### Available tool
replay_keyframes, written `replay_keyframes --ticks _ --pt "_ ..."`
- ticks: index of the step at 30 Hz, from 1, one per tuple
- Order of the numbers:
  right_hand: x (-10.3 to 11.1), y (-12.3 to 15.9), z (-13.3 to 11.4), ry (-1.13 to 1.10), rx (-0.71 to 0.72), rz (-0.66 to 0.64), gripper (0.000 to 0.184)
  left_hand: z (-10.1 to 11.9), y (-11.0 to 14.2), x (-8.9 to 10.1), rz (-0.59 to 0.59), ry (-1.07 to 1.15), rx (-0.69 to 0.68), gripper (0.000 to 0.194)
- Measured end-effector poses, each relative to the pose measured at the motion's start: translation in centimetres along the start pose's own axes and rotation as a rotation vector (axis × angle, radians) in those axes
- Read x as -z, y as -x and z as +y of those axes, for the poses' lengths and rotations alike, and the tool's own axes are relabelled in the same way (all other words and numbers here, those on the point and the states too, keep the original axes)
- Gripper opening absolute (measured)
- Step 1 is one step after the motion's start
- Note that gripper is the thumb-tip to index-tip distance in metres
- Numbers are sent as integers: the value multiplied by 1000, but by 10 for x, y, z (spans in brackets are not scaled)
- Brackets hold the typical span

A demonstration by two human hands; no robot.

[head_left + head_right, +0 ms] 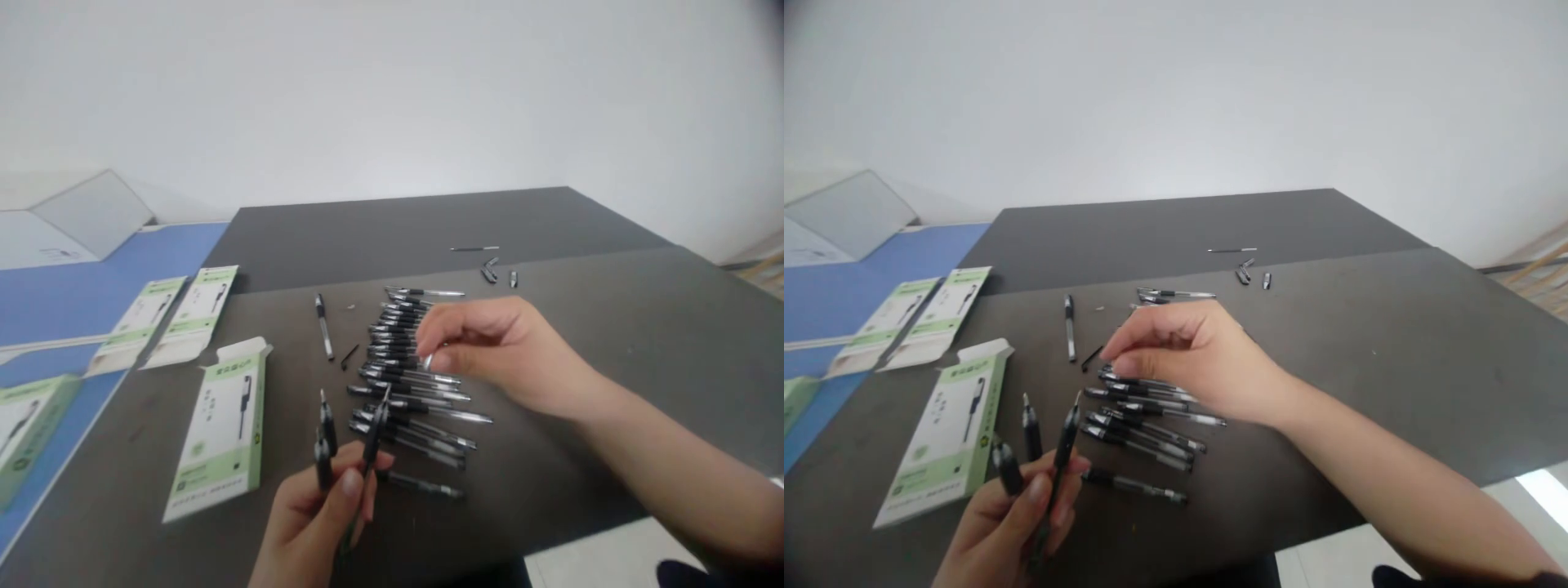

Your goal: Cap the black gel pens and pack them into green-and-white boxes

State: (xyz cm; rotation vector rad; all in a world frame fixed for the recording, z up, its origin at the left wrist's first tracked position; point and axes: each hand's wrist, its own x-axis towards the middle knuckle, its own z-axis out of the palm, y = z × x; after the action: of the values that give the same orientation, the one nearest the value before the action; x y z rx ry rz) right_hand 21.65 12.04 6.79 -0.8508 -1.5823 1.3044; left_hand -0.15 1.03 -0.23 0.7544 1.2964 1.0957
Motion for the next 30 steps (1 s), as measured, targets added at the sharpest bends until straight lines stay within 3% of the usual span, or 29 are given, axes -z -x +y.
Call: replay_keyframes --ticks 2,5,10,16,23,30 --pt "-21 21 -5 -63 -35 -21 6 -5 3 2 -103 24 -41 47" --pt "-37 37 -3 -115 -43 9 13 -10 12 8 -213 55 -62 47" --pt "-48 50 -3 -180 -11 25 18 -5 30 10 -197 53 -22 49" --pt "-56 58 -10 -179 -5 13 12 -11 30 18 -360 8 -92 45" --pt "-47 63 -9 -146 66 72 3 -14 32 20 -371 -5 -110 45" --pt "-56 67 -8 -161 10 -24 8 -13 29 19 -347 3 -109 41"
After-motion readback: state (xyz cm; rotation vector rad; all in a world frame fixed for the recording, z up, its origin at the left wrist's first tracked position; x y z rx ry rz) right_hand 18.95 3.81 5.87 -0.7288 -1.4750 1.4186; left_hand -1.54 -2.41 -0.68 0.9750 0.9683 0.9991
